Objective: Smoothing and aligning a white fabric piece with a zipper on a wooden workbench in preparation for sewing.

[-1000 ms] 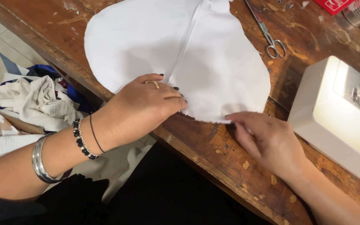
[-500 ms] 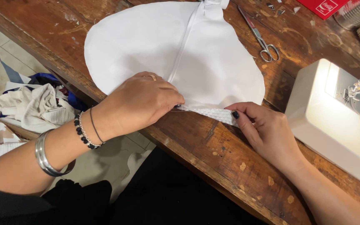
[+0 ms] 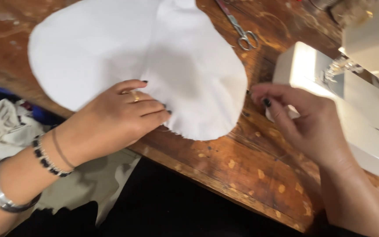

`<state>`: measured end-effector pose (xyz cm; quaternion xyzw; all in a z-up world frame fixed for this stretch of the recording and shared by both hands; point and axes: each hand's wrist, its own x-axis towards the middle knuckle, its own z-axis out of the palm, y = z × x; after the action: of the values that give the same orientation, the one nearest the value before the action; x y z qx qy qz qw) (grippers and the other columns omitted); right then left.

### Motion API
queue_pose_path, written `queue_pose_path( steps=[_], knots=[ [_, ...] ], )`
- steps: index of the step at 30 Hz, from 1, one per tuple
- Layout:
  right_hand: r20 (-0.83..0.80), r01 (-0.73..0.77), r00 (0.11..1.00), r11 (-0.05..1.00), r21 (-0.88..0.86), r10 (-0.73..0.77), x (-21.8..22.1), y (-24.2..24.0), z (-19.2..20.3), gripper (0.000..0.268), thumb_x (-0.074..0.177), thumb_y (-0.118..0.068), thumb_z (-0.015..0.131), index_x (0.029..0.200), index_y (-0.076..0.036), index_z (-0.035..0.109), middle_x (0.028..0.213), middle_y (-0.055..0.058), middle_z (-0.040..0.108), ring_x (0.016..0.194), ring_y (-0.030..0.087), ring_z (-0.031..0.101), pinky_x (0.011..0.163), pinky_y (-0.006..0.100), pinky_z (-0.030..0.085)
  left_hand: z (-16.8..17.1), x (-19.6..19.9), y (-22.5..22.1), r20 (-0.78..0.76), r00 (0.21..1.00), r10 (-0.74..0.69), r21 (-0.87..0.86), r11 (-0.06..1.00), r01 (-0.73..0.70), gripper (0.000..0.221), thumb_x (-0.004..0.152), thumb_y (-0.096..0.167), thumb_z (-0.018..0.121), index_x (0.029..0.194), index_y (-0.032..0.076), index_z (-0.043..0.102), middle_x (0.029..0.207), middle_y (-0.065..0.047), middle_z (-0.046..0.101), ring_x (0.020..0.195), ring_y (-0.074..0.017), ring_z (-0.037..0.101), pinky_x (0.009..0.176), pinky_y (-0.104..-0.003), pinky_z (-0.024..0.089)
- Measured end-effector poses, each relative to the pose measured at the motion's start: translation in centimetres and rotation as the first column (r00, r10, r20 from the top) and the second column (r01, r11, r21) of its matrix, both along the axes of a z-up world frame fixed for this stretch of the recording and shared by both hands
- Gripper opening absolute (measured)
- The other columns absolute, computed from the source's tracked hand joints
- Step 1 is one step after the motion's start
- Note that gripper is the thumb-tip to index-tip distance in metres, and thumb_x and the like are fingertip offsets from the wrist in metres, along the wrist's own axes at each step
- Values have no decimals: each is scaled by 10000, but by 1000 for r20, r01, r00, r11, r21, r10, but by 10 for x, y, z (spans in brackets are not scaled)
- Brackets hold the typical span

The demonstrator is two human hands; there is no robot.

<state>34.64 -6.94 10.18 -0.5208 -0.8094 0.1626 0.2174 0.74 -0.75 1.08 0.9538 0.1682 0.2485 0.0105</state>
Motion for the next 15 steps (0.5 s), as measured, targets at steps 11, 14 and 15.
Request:
queue_pose_path(
  steps=[11, 14, 15],
  knots=[
    [100, 64, 990, 947, 314, -100, 11, -9, 30, 155, 1065, 65, 658, 1198, 97, 731, 1162, 164, 753, 1047, 227, 720, 978, 347, 601, -2, -5, 1, -104, 992, 77, 331, 943, -38, 294, 849, 1, 761, 1106, 127, 694, 1039, -11, 736, 885, -166, 718, 1037, -430, 578],
    [122, 55, 988, 954, 296, -95, 12, -6, 27, 143, 1039, 34, 694, 1171, 42, 748, 1114, 125, 765, 974, 213, 732, 929, 333, 605, 1, -5, -1, -83, 994, 76, 391, 919, -37, 206, 888, 30, 763, 1060, 126, 702, 993, -19, 735, 896, -175, 714, 1006, -419, 593],
    [121, 57, 988, 953, 297, -97, 13, -5, 24, 143, 1039, 34, 694, 1171, 42, 748, 1114, 125, 765, 974, 213, 732, 929, 333, 605, 2, -6, -1, -84, 994, 74, 393, 919, -35, 206, 888, 30, 763, 1060, 126, 702, 993, -19, 735, 896, -175, 714, 1006, -419, 593]
  ],
)
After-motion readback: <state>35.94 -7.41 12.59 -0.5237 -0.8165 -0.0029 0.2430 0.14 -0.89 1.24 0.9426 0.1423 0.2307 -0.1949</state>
